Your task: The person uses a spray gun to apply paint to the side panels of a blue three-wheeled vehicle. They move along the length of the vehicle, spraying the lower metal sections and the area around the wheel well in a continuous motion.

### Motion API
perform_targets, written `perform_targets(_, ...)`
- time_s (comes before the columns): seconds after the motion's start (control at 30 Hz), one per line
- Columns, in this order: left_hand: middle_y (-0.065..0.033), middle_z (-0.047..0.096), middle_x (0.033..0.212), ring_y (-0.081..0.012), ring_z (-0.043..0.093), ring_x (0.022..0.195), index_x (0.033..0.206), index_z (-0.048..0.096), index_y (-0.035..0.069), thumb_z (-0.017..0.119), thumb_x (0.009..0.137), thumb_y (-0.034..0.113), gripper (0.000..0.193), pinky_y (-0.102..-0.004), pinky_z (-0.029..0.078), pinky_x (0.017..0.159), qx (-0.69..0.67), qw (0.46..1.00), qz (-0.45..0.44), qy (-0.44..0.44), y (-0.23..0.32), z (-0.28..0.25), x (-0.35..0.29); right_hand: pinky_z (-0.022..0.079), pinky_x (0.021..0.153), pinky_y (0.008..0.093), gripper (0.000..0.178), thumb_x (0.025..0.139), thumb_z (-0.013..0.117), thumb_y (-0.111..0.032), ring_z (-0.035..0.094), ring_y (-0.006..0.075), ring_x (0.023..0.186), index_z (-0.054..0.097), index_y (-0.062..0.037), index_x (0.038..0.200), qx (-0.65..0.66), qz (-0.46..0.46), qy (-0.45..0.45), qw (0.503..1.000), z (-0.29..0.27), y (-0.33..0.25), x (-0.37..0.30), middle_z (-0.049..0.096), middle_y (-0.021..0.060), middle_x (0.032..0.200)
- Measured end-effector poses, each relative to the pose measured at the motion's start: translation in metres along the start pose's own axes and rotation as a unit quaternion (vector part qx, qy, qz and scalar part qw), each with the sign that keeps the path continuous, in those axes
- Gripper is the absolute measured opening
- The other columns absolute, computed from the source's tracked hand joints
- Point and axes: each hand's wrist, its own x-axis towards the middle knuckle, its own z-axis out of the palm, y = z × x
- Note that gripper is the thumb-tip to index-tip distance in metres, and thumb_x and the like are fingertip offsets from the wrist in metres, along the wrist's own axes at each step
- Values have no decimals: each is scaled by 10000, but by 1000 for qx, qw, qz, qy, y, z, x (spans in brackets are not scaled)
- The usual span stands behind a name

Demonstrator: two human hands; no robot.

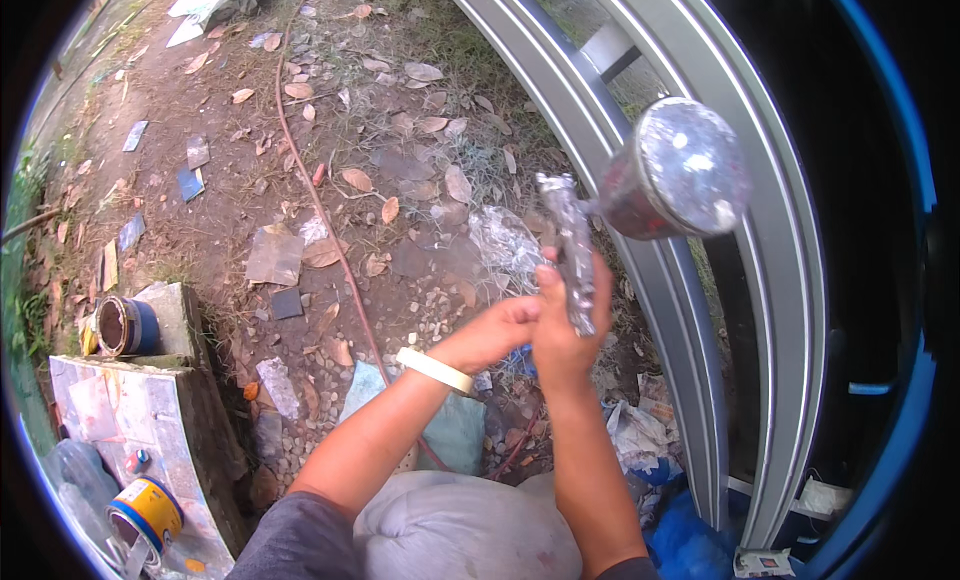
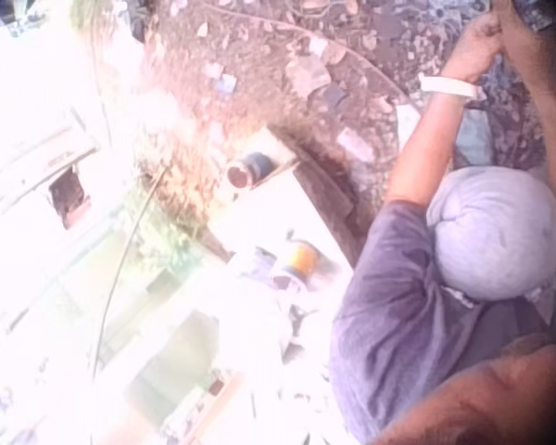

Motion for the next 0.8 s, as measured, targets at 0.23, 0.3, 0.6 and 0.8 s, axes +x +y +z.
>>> perform_targets(0.23, -12, 706, 1252, -96, 634, 1131, 1321, 651, 35, 646, 1050, 154, 297, -303, 515, 1004, -42, 995, 14, -89, -4, 97, 36, 578, 874, 347, 446, 971, 777, -127, 724, 219, 1000, 601, 32, 1349, -99, -13, 32, 995, -80, -52, 14, 726, 161, 1128)
perform_targets(0.3, -11, 705, 1259, -96, 642, 1130, 1331, 651, 43, 626, 1069, 169, 292, -308, 527, 996, -69, 993, 34, -85, -4, 111, 39, 562, 870, 334, 395, 978, 775, -137, 709, 201, 985, 617, 19, 1304, -116, 11, 39, 992, -85, -66, 20, 721, 146, 1108)
perform_targets(0.6, -38, 725, 1225, -115, 670, 1124, 1302, 654, 23, 619, 1067, 146, 268, -310, 542, 975, -65, 997, 22, -46, 9, 127, 56, 534, 828, 343, 355, 981, 779, -176, 679, 182, 908, 629, 1, 1249, -172, -18, 50, 984, -84, -85, 48, 707, 107, 1014)
perform_targets(0.8, -32, 715, 1232, -113, 667, 1119, 1318, 639, 28, 610, 1072, 146, 274, -308, 546, 959, -97, 995, 4, -30, 7, 123, 58, 530, 777, 349, 371, 965, 803, -230, 669, 188, 849, 624, 0, 1193, -202, 10, 53, 978, -79, -83, 54, 724, 133, 982)
